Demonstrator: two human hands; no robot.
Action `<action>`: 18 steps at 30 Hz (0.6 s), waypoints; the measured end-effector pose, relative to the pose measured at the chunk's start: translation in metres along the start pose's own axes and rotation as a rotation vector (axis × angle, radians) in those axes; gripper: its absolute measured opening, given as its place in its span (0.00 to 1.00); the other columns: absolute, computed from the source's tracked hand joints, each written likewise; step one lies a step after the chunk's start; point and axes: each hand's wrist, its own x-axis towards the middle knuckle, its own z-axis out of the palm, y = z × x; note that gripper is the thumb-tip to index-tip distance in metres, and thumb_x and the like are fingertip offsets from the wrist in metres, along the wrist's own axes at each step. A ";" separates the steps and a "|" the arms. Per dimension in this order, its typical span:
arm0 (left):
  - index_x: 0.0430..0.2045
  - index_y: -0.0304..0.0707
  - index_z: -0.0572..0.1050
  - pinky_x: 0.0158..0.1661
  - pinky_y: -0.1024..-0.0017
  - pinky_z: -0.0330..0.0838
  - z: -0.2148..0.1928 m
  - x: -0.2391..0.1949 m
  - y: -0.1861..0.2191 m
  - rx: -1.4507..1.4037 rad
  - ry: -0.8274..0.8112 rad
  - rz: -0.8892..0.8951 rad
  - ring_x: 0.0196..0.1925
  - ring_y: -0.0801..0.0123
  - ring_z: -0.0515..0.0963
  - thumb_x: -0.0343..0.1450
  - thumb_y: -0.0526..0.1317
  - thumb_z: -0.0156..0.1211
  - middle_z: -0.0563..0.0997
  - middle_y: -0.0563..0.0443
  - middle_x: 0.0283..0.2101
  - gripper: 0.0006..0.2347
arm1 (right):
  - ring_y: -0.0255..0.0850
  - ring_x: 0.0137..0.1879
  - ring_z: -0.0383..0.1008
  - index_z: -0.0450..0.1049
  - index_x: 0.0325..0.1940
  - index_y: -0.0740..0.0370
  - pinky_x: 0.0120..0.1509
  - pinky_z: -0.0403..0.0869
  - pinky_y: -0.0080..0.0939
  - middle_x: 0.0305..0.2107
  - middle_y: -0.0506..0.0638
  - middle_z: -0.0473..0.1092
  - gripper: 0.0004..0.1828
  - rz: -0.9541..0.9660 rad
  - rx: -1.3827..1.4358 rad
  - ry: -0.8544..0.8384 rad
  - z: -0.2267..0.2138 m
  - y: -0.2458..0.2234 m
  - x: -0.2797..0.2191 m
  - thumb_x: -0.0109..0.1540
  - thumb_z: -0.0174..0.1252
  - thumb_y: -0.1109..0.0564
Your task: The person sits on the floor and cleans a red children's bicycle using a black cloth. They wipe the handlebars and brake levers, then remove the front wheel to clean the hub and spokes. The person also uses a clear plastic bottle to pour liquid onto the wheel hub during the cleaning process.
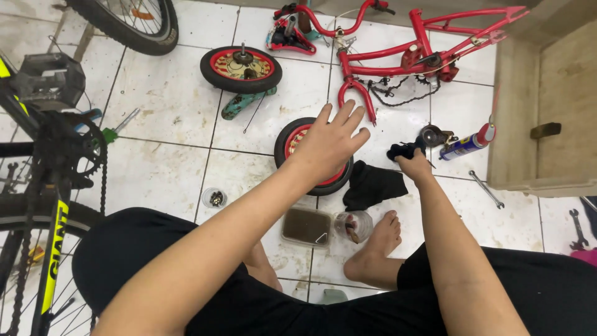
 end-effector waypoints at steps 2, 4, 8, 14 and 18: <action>0.43 0.42 0.73 0.58 0.42 0.64 -0.028 -0.002 0.002 0.162 -0.020 0.199 0.66 0.42 0.65 0.56 0.38 0.78 0.67 0.34 0.58 0.24 | 0.72 0.70 0.61 0.34 0.83 0.56 0.73 0.61 0.70 0.64 0.80 0.59 0.58 0.036 -0.051 -0.132 -0.014 -0.026 -0.035 0.57 0.63 0.53; 0.43 0.43 0.74 0.55 0.43 0.66 -0.032 -0.009 -0.001 0.167 -0.095 0.211 0.63 0.44 0.66 0.55 0.40 0.79 0.69 0.36 0.55 0.24 | 0.72 0.70 0.61 0.35 0.82 0.58 0.71 0.61 0.72 0.64 0.81 0.59 0.57 -0.014 -0.071 -0.148 -0.004 -0.036 -0.012 0.59 0.63 0.47; 0.47 0.48 0.75 0.52 0.47 0.69 -0.026 -0.019 -0.022 0.175 -0.311 0.231 0.58 0.50 0.72 0.57 0.46 0.79 0.76 0.43 0.50 0.26 | 0.69 0.75 0.54 0.41 0.81 0.67 0.74 0.58 0.73 0.68 0.74 0.57 0.49 -0.292 0.193 -0.188 -0.037 -0.169 -0.099 0.68 0.55 0.38; 0.55 0.54 0.74 0.51 0.53 0.70 0.004 -0.021 -0.045 0.147 -0.558 0.149 0.60 0.55 0.71 0.65 0.47 0.71 0.75 0.48 0.55 0.23 | 0.73 0.72 0.57 0.48 0.79 0.62 0.73 0.58 0.76 0.65 0.76 0.60 0.45 -0.749 0.363 -0.530 -0.048 -0.249 -0.155 0.66 0.55 0.37; 0.51 0.53 0.76 0.50 0.55 0.69 0.065 -0.020 -0.055 0.166 -0.600 0.156 0.61 0.55 0.69 0.66 0.50 0.67 0.74 0.48 0.56 0.19 | 0.72 0.74 0.55 0.47 0.79 0.60 0.71 0.61 0.74 0.67 0.74 0.59 0.49 -0.744 0.284 -0.652 -0.027 -0.245 -0.146 0.62 0.64 0.44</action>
